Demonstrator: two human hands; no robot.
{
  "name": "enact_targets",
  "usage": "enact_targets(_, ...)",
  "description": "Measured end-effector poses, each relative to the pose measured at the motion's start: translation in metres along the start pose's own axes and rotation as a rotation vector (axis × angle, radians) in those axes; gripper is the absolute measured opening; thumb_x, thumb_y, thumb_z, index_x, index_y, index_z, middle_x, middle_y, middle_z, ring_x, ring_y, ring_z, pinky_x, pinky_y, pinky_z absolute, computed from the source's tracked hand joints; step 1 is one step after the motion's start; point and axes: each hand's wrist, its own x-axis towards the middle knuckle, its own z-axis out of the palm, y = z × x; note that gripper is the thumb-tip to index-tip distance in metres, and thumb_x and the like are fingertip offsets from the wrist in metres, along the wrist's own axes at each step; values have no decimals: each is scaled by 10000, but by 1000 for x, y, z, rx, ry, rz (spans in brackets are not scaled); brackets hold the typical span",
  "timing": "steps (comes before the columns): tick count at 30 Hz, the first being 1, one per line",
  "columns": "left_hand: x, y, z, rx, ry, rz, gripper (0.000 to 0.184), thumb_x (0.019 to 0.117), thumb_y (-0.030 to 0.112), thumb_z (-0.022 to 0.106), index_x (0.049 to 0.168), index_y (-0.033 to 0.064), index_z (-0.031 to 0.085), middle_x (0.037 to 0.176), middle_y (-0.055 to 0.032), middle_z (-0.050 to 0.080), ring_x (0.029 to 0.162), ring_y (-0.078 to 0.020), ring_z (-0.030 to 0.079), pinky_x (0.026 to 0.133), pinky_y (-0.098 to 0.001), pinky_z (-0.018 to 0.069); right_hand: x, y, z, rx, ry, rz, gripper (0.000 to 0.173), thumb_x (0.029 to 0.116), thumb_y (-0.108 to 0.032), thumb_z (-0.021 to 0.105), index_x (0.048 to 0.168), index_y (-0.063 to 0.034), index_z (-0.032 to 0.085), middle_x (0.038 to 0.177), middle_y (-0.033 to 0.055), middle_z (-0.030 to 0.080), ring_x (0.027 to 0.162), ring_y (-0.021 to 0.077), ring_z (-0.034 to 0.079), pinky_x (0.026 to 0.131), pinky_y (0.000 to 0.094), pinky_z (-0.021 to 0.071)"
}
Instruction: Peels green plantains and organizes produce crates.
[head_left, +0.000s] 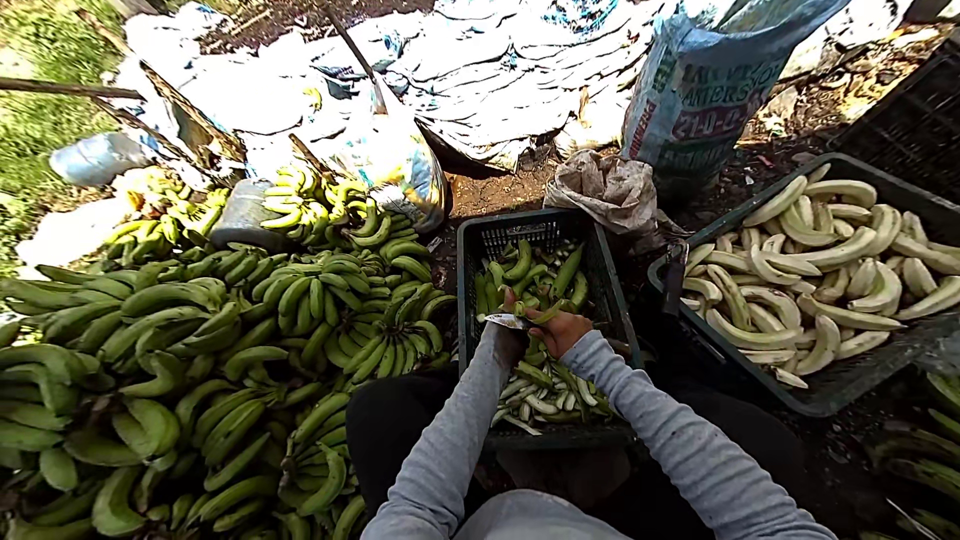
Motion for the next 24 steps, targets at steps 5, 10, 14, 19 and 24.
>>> enact_targets(5, -16, -1, -29, -243, -355, -124, 534, 1032, 605, 382, 969, 118, 589, 755, 4, 612, 621, -72, 569, 569, -215, 488, -1, -4, -28, 782, -8, 340, 241, 1090, -77, 480, 1162, 126, 587, 740, 65, 592, 600, 62, 538, 620, 199, 486)
enact_targets(10, -27, -14, -50, -248, -564, -15, 667, 737, 643, 824, 1084, 102, 646, 902, -26, 724, 742, -97, 689, 665, -233, 578, 26, 69, -34, 775, 233, 753, 414, 1130, -334, 399, 1339, 9, 498, 821, 91, 563, 598, 142, 517, 588, 313, 491)
enact_targets(14, -16, -15, -23, -322, 176, -295, 315, 1096, 326, 375, 1088, 66, 554, 791, -65, 577, 600, -151, 563, 559, -289, 513, 27, 25, 0, 288, -237, 644, 640, 1103, -351, 490, 1548, 71, 310, 1320, 297, 612, 1198, 353, 636, 1086, 473, 462)
enact_targets(19, -6, -31, -18, -342, 296, -341, 375, 1120, 389, 303, 1083, 91, 526, 793, -44, 522, 623, -136, 512, 586, -291, 483, 14, -10, 15, 149, -324, 420, 805, 1093, -407, 490, 1646, -22, 50, 1393, 315, 583, 1331, 442, 561, 1162, 562, 378)
enact_targets(24, -10, -27, -13, -403, 200, -216, 446, 1140, 243, 170, 1139, -22, 528, 829, -62, 577, 691, -96, 550, 684, -238, 504, 8, 0, 31, 140, -372, 184, 521, 1105, -352, 468, 1472, 17, 495, 1312, 307, 638, 1267, 464, 602, 1101, 628, 414)
